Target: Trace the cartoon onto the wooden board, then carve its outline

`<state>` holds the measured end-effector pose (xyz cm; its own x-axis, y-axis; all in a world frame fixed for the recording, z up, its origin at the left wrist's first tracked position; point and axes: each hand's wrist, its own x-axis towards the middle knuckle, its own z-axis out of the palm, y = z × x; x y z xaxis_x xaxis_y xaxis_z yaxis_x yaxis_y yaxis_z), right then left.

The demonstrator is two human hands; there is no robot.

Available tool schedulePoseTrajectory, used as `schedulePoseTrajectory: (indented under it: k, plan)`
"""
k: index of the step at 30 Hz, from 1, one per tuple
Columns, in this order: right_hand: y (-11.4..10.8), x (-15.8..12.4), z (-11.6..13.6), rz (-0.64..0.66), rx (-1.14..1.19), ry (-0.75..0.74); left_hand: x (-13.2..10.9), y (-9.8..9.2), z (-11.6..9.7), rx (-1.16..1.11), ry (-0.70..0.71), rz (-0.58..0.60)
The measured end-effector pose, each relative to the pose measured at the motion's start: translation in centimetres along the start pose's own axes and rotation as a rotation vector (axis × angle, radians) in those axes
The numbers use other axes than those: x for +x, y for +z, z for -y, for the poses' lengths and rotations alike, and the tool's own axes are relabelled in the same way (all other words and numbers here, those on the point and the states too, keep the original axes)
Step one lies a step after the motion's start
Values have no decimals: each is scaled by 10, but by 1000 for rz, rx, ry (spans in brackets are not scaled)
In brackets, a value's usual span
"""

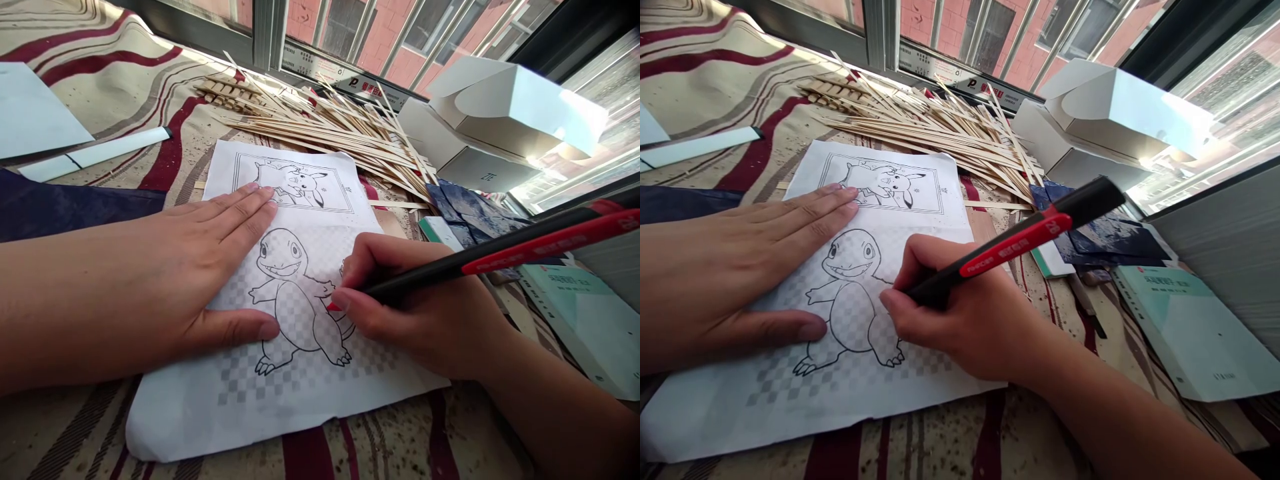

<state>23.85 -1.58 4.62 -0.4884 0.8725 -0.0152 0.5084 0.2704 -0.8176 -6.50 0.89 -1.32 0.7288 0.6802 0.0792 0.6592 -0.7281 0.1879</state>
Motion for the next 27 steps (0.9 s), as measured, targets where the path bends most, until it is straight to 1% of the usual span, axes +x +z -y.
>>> schedulePoseTrajectory:
  k: [4,11,16,19,27]
  plan:
    - [0,0,0,19,18,8,0,-1,-1,-7,-6,19]
    - [-2,0,0,40,32,0,0,1,0,47,11,-2]
    - [-2,-1,0,26,48,-5,-4,3,2,177,126,-119]
    - [-1,-2,-1,16,47,-14,-5,4,3,200,142,-146]
    - [-3,-1,0,68,20,-11,-3,1,2,190,126,-130]
